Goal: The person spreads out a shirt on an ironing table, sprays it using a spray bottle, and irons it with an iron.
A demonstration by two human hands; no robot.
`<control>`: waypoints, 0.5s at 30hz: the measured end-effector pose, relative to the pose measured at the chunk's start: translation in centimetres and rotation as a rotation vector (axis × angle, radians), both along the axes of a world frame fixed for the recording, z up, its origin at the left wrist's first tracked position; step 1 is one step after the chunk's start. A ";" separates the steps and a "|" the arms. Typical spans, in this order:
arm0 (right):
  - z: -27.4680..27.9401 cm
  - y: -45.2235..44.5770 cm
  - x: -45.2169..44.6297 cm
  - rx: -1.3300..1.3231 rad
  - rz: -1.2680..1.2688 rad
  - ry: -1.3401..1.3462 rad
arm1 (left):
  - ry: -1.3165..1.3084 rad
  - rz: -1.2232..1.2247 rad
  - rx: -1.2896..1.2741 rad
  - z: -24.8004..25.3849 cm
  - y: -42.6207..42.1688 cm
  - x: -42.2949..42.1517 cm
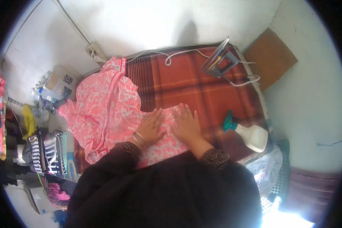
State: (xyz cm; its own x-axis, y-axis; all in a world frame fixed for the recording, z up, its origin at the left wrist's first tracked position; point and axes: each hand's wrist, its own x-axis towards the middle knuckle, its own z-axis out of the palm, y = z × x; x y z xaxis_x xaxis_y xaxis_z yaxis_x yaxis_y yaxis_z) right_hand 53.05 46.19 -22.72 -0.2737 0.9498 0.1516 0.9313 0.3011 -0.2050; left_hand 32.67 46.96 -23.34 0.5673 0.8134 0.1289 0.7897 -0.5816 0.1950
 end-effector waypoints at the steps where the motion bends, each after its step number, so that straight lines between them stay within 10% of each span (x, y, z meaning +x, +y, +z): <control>1: 0.6 0.1 0.0 -0.063 -0.005 -0.002 | -0.011 0.011 0.001 0.0 0.1 0.1; 15: 2.8 -1.2 6.8 -0.069 0.027 0.213 | 0.261 -0.007 -0.034 1.6 -7.3 -5.3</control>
State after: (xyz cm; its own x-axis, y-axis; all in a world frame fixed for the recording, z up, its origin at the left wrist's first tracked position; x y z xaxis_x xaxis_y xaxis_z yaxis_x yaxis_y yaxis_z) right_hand 59.90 45.02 -19.92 -0.2680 0.9526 0.1440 0.8564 0.3041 -0.4173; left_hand 27.41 39.65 -21.70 0.5833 0.8107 -0.0505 0.8119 -0.5838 0.0048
